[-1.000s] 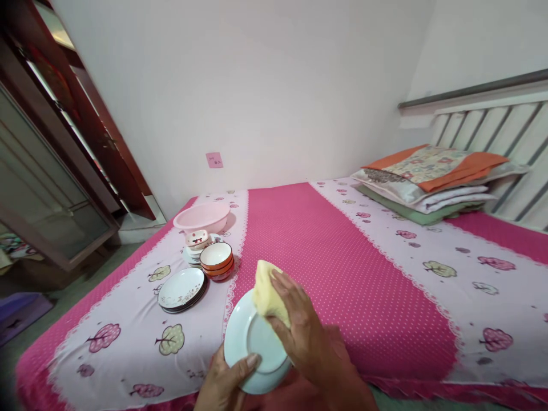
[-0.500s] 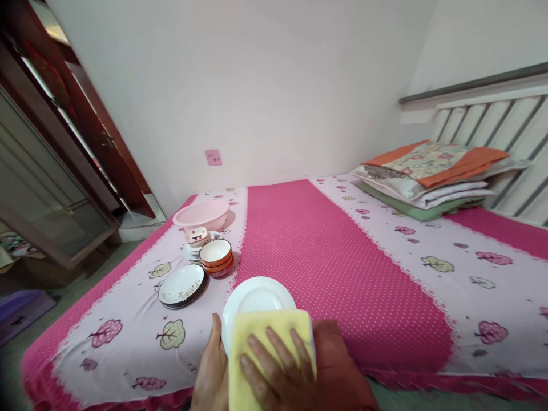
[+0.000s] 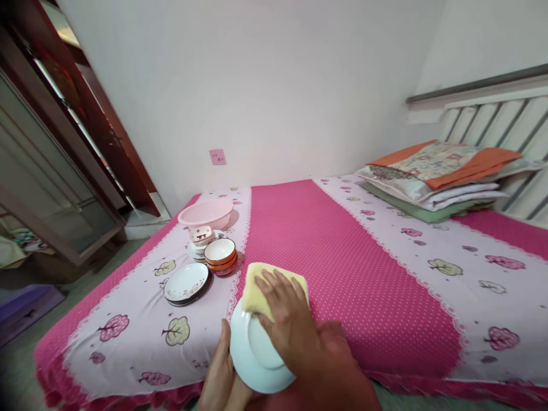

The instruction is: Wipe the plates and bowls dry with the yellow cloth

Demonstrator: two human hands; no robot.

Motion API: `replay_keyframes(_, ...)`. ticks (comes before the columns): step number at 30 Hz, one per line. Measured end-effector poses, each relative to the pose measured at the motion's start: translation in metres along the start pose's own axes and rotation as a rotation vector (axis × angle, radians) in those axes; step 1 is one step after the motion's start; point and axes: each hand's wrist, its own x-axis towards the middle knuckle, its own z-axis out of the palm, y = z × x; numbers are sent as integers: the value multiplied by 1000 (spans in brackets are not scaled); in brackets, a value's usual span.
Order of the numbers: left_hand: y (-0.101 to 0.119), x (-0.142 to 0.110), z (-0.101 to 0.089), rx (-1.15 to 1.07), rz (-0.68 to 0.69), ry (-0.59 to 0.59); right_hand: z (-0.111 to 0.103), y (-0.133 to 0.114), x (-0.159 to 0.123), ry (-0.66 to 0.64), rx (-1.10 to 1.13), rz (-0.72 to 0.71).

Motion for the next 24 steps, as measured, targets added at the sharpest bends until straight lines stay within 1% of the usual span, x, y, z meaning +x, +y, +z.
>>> replay_keyframes(1, -1, 2, -6, -80, -59, -34, 3, 7, -4, 28, 9, 21)
replay_keyframes(3, -5, 6, -19, -232, -129, -96, 8, 16, -19, 56, 21, 58)
replay_keyframes(5, -8, 10, -27, -362, -152, -137, 9, 16, -39, 66, 22, 88)
replay_keyframes(7, -9, 14, -31, -409, -147, -152, 6, 12, -58, 63, 5, 92)
replay_keyframes(8, -8, 16, -31, -418, -154, -160, 4, 9, -67, 55, -13, 71)
replay_keyframes(9, -8, 17, -31, -419, -165, -168, 3, 7, -74, 48, -40, 24)
replay_keyframes(11, -7, 18, -31, -372, -191, -157, 5, 2, -84, 31, -123, -138)
replay_keyframes(13, -8, 15, -32, -236, -193, -64, 15, -4, -88, 62, -221, -315)
replay_keyframes(14, -9, 12, -33, -157, -182, -1, 22, -8, -88, 92, -257, -372)
replay_keyframes(16, -14, 4, -35, -38, -154, 103, 35, -19, -82, 153, -281, -417)
replay_keyframes(18, -19, -3, -33, 4, -103, 143, 41, -29, -70, 176, -228, -427)
replay_keyframes(20, -19, -6, -26, -13, -27, 135, 36, -34, -52, 112, -132, -407)
replay_keyframes(21, -17, -7, -21, -36, -10, 109, 30, -34, -41, 26, -82, -396)
replay_keyframes(22, -14, -6, -16, -64, -10, 74, 23, -32, -30, -61, -39, -343)
replay_keyframes(23, -11, -5, -11, -92, -30, 36, 15, -28, -20, -105, -4, -261)
replay_keyframes(24, -8, -4, -8, -112, -66, 1, 8, -22, -12, -113, 27, -193)
